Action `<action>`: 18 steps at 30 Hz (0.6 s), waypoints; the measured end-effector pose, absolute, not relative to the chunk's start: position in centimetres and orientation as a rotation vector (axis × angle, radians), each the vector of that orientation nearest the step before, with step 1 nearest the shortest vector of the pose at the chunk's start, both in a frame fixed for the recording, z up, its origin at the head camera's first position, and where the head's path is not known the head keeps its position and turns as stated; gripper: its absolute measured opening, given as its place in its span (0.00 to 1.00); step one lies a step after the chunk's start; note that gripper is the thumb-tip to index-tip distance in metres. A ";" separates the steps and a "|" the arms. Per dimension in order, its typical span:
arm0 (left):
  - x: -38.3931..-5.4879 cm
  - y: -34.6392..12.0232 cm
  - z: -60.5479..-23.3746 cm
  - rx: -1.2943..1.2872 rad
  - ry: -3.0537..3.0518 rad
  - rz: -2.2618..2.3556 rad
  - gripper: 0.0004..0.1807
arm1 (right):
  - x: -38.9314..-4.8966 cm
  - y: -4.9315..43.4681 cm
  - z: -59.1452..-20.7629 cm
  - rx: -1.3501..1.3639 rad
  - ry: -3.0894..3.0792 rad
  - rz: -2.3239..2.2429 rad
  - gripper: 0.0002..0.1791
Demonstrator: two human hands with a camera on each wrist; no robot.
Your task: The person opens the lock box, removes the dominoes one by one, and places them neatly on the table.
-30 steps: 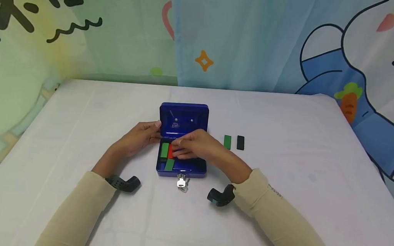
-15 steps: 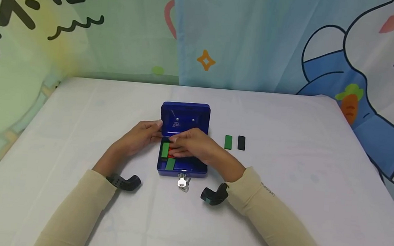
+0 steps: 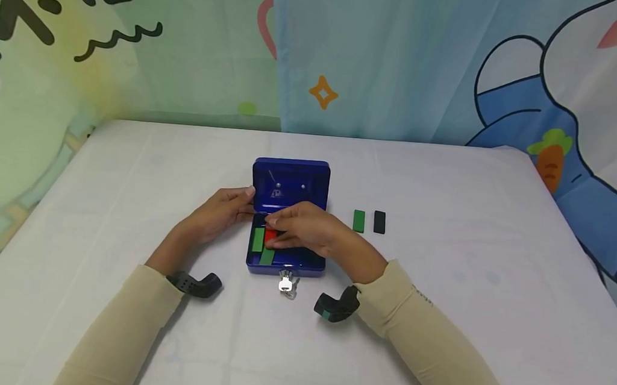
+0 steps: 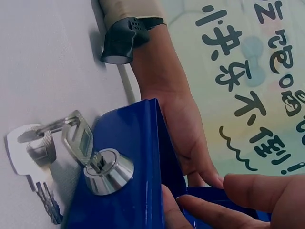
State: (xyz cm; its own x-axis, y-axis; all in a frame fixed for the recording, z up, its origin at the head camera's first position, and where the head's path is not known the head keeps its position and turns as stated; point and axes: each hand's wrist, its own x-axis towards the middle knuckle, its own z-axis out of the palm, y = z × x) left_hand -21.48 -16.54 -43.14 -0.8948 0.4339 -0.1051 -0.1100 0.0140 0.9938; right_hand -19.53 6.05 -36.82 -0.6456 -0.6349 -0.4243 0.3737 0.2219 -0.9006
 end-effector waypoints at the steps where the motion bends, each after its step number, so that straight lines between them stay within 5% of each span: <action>1: -21.5 -16.5 -43.1 0.335 1.918 1.939 0.25 | -19.5 6.1 -36.9 -0.262 1.688 -1.536 0.22; 18: -21.5 -16.5 -43.1 0.295 1.908 1.951 0.25 | -19.0 5.6 -37.1 -0.432 1.845 -1.294 0.18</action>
